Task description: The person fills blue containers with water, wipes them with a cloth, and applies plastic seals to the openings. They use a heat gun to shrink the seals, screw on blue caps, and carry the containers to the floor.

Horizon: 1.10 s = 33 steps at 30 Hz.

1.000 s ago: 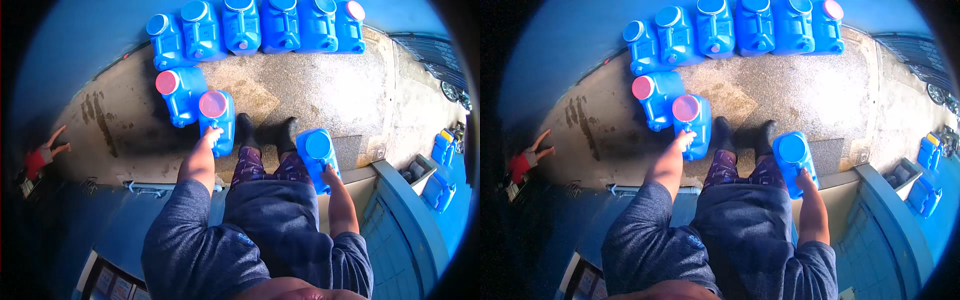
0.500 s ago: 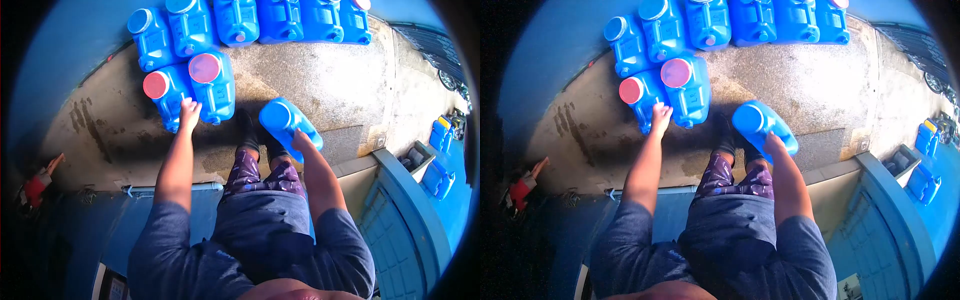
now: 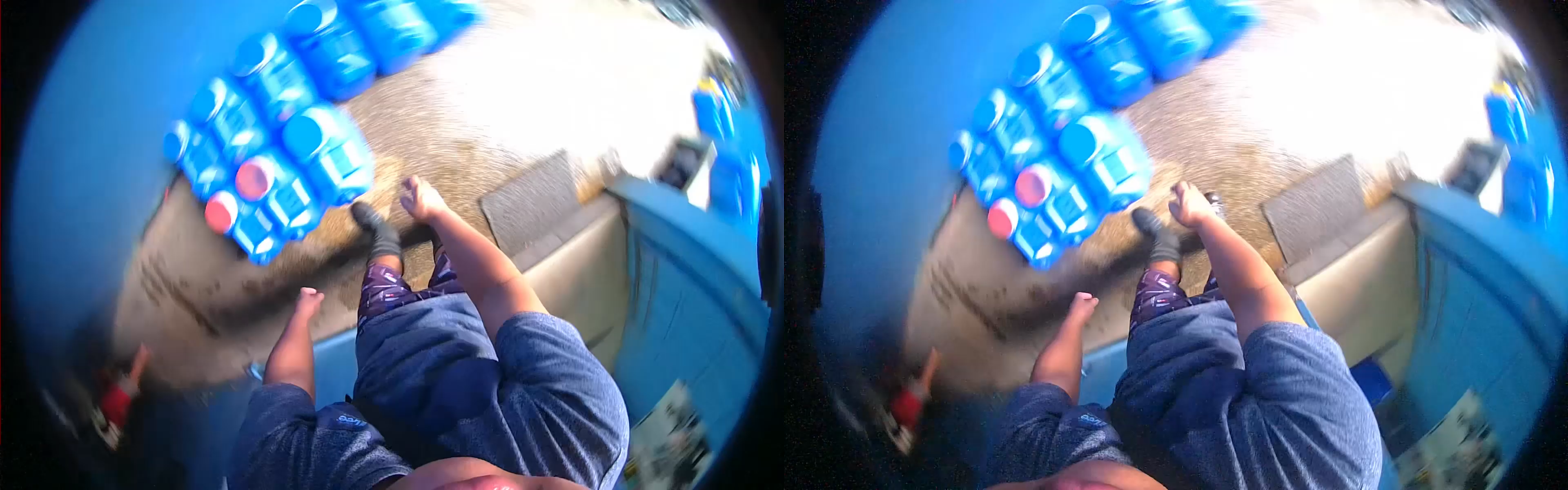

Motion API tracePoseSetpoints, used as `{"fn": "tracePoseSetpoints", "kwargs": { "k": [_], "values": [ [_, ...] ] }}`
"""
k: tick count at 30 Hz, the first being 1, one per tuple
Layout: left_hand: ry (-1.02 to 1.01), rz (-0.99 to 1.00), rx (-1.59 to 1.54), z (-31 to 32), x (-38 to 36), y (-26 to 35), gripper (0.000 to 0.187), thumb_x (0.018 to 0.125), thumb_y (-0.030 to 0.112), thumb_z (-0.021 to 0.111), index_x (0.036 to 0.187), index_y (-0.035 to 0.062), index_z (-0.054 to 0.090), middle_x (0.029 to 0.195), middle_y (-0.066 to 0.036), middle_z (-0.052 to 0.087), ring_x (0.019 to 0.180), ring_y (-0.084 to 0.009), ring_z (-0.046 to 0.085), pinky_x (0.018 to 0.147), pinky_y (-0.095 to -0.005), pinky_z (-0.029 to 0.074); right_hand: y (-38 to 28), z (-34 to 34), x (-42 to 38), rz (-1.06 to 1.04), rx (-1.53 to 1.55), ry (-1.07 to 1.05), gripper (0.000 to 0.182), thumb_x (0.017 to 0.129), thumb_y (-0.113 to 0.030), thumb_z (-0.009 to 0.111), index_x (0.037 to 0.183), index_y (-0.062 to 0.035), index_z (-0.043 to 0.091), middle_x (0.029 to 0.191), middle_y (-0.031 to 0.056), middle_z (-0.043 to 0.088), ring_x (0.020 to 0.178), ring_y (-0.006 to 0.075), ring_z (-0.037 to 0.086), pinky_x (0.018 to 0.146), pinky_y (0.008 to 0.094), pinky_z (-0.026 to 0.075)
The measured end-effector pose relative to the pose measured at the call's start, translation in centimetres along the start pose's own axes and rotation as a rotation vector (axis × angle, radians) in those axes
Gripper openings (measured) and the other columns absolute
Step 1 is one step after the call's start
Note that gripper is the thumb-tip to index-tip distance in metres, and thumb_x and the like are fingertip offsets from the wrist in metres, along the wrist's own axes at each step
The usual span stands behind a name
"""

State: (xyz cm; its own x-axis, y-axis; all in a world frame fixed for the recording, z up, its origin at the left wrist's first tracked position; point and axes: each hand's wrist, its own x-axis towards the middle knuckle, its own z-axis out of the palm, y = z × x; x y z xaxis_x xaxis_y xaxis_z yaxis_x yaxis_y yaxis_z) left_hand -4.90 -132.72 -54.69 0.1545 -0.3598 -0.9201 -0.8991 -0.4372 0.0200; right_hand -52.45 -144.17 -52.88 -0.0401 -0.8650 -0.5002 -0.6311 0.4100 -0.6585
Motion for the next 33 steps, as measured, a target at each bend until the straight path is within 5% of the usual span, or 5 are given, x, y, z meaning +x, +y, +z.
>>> {"fn": "tracePoseSetpoints", "kwargs": {
  "k": [6,10,15,26,33],
  "values": [
    [-0.098,0.649,-0.124,-7.4,-2.8,33.8,0.026,0.084,0.017,0.068,0.104,-0.0003,0.063,0.095,-0.009,0.066,0.077,-0.0155,0.06,0.062,-0.0288,0.05,19.3,-14.3,-19.5,0.552,0.088,0.03,0.038,0.082,-0.021,0.061,0.116,-0.0039,0.059,0.107,0.0225,0.068,0.105,0.0377,0.064,0.091,0.0448,0.05],
    [0.144,1.061,0.076,-8.4,-7.6,53.4,0.029,0.092,0.013,0.064,0.119,0.0049,0.058,0.104,-0.011,0.064,0.094,-0.0196,0.061,0.08,-0.0328,0.052,33.8,-23.3,-33.4,0.711,0.327,0.436,0.033,0.083,-0.022,0.063,0.111,-0.0047,0.062,0.107,0.0211,0.069,0.103,0.0356,0.066,0.089,0.0439,0.052],
    [0.054,0.734,0.321,-2.8,-18.6,76.0,0.025,0.088,0.014,0.068,0.103,0.0085,0.048,0.068,-0.004,0.056,0.048,-0.015,0.051,0.041,-0.0283,0.04,44.7,-26.2,-51.4,1.024,0.709,0.985,0.03,0.087,-0.021,0.062,0.113,-0.0063,0.064,0.106,0.0182,0.07,0.098,0.0343,0.067,0.084,0.0442,0.054],
    [-0.288,1.355,1.224,45.9,-41.2,105.4,0.029,0.089,0.013,0.067,0.113,0.0014,0.055,0.092,-0.008,0.065,0.08,-0.0149,0.06,0.071,-0.0293,0.05,53.3,-9.7,-77.1,1.315,0.692,1.118,0.018,0.08,-0.017,0.062,0.086,-0.0027,0.071,0.09,0.0225,0.069,0.079,0.0407,0.065,0.075,0.0467,0.052],
    [-0.454,1.4,1.62,75.4,-51.0,109.3,0.038,0.085,0.02,0.074,0.116,0.0033,0.058,0.097,-0.014,0.07,0.087,-0.0185,0.065,0.077,-0.0331,0.053,43.9,-1.8,-82.9,1.831,1.207,1.063,0.037,0.091,-0.026,0.053,0.115,0.0015,0.056,0.111,0.027,0.064,0.103,0.0436,0.063,0.09,0.0506,0.05]
  ]
}}
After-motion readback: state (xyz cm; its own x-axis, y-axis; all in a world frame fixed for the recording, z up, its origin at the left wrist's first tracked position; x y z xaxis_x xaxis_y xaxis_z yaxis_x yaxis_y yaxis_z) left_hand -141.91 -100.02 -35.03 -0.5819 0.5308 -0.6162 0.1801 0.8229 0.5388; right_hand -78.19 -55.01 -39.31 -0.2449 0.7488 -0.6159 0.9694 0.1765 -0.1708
